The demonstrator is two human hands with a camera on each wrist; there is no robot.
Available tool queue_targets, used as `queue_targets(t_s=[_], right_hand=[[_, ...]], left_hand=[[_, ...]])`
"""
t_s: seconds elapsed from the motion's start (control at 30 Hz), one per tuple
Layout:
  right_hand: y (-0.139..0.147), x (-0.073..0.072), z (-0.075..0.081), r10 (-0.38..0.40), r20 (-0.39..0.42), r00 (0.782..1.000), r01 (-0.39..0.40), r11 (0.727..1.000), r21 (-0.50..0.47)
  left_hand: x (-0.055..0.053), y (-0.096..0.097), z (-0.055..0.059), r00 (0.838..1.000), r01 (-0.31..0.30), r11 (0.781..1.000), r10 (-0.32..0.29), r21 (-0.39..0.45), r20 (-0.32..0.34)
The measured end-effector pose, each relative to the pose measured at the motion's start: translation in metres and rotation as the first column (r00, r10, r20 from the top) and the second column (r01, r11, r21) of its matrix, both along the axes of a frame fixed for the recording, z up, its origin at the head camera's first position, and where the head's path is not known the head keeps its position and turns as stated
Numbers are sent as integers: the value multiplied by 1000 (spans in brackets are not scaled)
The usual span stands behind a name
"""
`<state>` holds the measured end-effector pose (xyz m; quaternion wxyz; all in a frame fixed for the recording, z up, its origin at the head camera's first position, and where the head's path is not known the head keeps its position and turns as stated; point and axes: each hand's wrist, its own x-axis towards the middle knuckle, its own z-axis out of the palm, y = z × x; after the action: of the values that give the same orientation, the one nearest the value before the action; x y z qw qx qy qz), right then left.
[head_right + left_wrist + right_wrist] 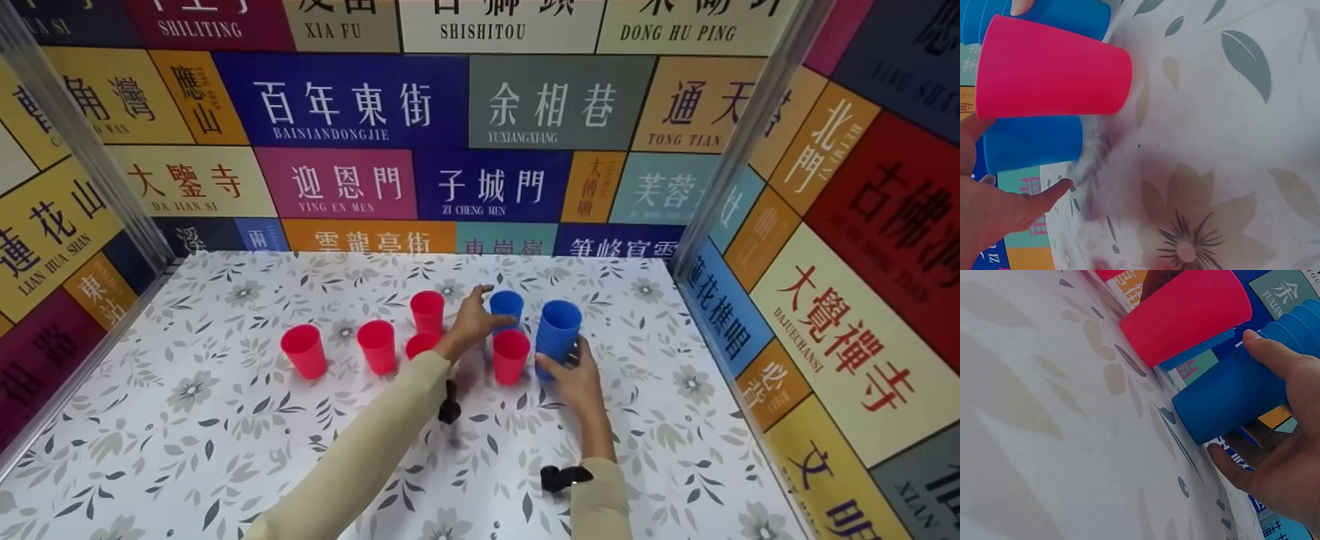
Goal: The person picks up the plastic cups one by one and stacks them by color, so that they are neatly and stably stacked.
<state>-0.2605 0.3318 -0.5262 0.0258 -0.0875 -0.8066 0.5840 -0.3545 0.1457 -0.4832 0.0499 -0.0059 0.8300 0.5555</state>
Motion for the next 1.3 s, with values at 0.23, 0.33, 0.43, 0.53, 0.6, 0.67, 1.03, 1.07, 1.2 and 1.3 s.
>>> queue_targets(t_s=[0.23, 0.33, 0.43, 0.53, 0.6, 0.67, 1.03, 1.07, 1.2, 1.3], right_hand=[[-3, -2, 0, 2, -6, 1000, -2, 1000, -2], [-3, -3, 0, 2, -3, 1000, -2, 1000, 4], [-3, -3, -2, 3, 12, 1000, -3, 1000, 14], [-3, -3, -3, 3, 16, 1000, -3, 1000, 15], [-3, -3, -4, 4, 12, 1000, -5, 1000, 15], [-3, -3, -4, 11, 6, 1000, -11, 1000, 12], [-2, -3, -2, 20, 7, 1000, -20, 1000, -5], [-1, -4, -2, 22, 5, 1000, -22, 1000, -9], [1, -3, -1, 22, 2, 1000, -22, 1000, 5], [3, -1, -3, 16, -2, 1000, -15, 1000, 22]], left_hand=[[0, 0, 6, 1000, 26, 1000, -26, -15, 13], [0, -1, 5, 1000, 24, 999, -24, -28, 18], [0, -1, 3, 1000, 13, 1000, -13, -23, 22], [2, -1, 1, 1000, 4, 1000, -4, -8, 26], [3, 0, 0, 1000, 2, 1000, -2, 0, 23], [5, -1, -1, 1000, 1, 1000, -1, 1, 17], [7, -4, 8, 1000, -6, 999, 6, 32, -24], [6, -5, 10, 999, -3, 999, 4, 32, -34], [5, -10, 19, 997, 26, 999, -24, 30, -73], [4, -13, 25, 995, 52, 998, -48, 39, -93]])
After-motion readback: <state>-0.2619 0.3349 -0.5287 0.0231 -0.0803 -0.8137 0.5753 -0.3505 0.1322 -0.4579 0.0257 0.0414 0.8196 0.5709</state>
